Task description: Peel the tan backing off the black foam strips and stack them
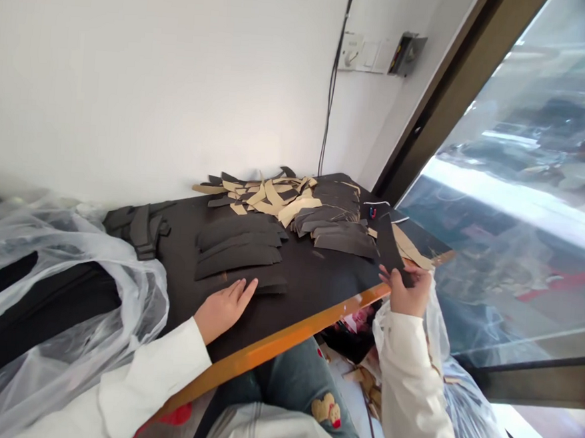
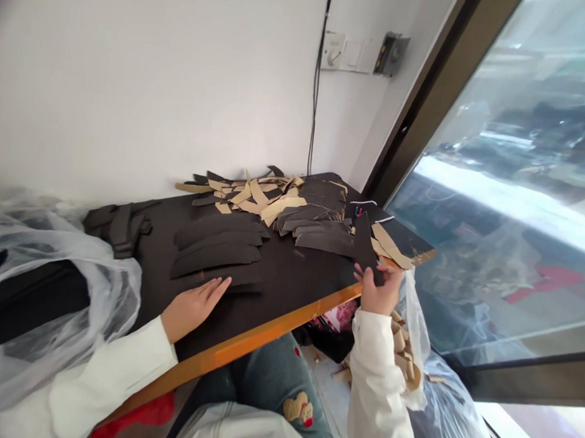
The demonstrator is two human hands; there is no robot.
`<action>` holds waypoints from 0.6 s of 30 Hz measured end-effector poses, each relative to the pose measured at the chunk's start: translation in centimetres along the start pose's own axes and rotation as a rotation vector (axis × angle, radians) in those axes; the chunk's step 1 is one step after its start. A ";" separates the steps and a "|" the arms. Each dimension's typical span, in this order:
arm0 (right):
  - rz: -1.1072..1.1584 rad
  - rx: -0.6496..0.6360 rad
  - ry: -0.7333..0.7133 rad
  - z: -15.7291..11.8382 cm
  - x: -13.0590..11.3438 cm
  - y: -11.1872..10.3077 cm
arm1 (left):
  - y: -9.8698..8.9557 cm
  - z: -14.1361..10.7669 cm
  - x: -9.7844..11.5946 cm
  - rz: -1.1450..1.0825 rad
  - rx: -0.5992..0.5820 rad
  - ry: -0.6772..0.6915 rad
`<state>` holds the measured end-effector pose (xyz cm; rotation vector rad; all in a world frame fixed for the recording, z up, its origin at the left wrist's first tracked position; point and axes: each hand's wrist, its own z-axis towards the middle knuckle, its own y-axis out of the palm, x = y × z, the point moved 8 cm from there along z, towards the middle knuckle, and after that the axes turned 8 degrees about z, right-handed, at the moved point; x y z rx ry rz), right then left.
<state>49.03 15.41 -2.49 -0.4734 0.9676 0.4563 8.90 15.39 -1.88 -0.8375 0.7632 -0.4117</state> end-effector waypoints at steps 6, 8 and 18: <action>0.640 -0.238 0.503 -7.0 -2.7 2.7 | -3.0 -0.6 3.2 0.065 0.042 0.084; 0.689 -0.332 0.586 -9.4 -4.2 3.8 | -2.9 -1.4 4.6 -0.002 -0.042 0.109; 0.583 -0.776 0.548 -16.3 -9.5 8.7 | -5.0 -2.1 -5.0 -1.140 -0.013 -0.917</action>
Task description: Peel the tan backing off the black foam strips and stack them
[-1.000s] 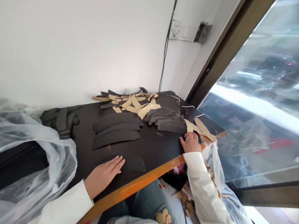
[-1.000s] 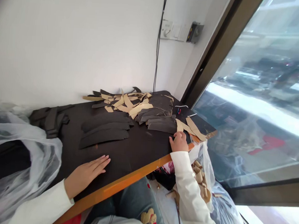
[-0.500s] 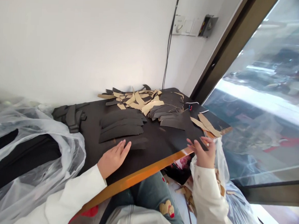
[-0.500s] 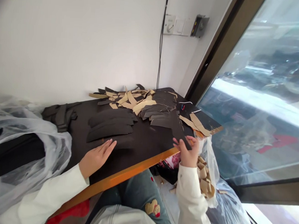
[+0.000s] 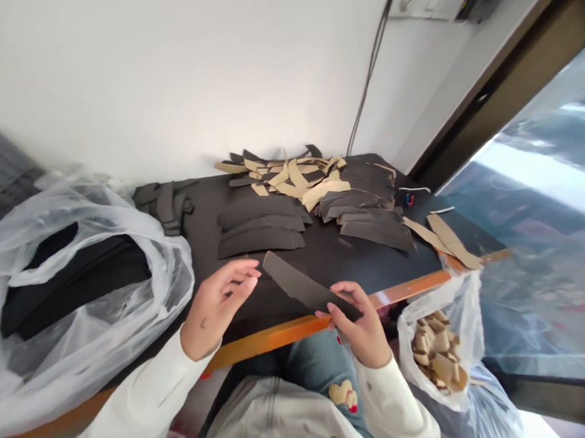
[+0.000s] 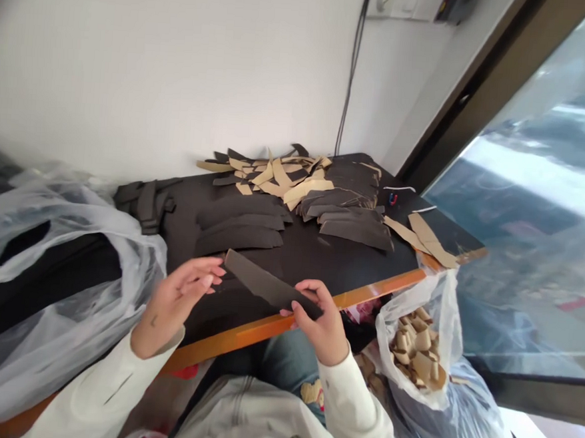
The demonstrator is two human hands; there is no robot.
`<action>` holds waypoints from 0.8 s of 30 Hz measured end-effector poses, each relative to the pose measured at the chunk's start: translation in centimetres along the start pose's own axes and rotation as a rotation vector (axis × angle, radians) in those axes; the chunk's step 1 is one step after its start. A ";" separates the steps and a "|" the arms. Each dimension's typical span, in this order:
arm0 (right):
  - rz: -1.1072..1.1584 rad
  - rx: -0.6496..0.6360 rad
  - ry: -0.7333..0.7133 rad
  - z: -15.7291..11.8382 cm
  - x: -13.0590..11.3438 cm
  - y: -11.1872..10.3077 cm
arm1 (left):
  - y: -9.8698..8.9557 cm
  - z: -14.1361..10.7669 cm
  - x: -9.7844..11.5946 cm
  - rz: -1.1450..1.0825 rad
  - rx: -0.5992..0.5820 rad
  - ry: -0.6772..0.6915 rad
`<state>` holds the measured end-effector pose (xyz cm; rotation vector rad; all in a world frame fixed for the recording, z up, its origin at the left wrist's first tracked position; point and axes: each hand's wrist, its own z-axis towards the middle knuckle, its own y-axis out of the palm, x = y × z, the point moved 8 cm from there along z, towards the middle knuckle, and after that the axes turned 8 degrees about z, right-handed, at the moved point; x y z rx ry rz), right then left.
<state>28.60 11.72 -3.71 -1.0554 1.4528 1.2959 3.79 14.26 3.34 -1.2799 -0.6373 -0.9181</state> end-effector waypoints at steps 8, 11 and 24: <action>-0.463 -0.083 -0.226 1.7 -1.2 1.6 | -0.3 -0.3 -2.7 -0.205 -0.090 -0.175; -0.795 0.282 -0.664 -0.6 -6.1 2.0 | -0.2 -1.7 -2.5 -0.216 -0.065 -0.175; -0.531 -0.343 -0.483 -3.1 -4.4 12.2 | 4.5 -5.9 -0.7 -0.313 -0.061 -0.151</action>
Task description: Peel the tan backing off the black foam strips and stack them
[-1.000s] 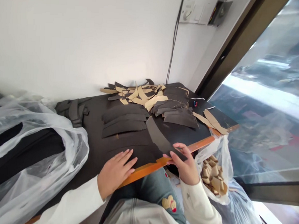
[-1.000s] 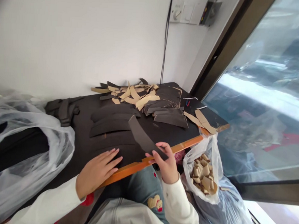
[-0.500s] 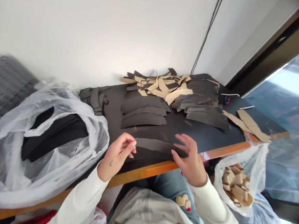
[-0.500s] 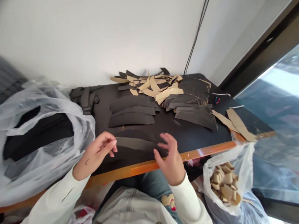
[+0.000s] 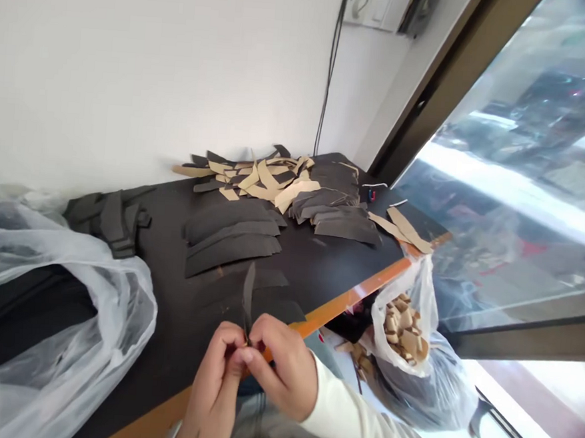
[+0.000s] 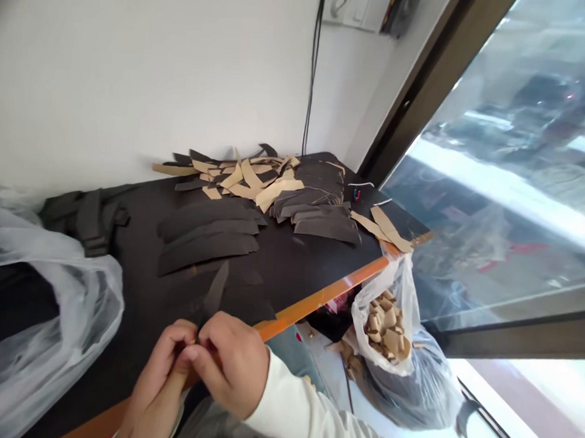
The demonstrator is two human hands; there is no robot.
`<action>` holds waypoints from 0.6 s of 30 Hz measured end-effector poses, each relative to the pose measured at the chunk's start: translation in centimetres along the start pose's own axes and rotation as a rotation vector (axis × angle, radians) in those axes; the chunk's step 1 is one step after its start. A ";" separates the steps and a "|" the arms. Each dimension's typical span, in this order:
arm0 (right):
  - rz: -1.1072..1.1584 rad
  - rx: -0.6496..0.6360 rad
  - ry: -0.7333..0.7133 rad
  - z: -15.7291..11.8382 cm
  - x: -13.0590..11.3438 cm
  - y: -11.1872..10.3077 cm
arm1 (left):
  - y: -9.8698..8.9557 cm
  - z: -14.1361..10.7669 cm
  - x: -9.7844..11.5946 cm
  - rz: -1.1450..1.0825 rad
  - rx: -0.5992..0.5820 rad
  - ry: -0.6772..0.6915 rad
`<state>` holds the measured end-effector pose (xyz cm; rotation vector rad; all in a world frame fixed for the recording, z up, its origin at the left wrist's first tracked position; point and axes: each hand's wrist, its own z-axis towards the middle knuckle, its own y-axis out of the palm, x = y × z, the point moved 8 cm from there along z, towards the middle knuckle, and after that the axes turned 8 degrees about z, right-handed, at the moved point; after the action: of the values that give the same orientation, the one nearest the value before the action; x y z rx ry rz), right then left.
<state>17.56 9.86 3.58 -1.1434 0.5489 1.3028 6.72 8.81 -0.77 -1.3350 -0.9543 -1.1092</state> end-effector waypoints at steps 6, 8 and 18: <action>0.888 0.038 0.338 -0.3 4.0 -0.1 | -1.3 1.0 -0.7 -0.237 0.128 -0.084; 1.222 0.120 0.353 -0.4 5.0 -0.8 | -2.0 1.5 -1.6 -0.438 0.200 -0.178; 1.483 0.359 0.048 -1.6 8.8 -7.3 | -7.9 2.5 -5.7 -0.764 0.467 -0.372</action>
<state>26.99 13.43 -2.10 -0.3209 1.7645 2.2295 -2.10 12.20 -4.28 -0.8001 -1.9686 -1.0903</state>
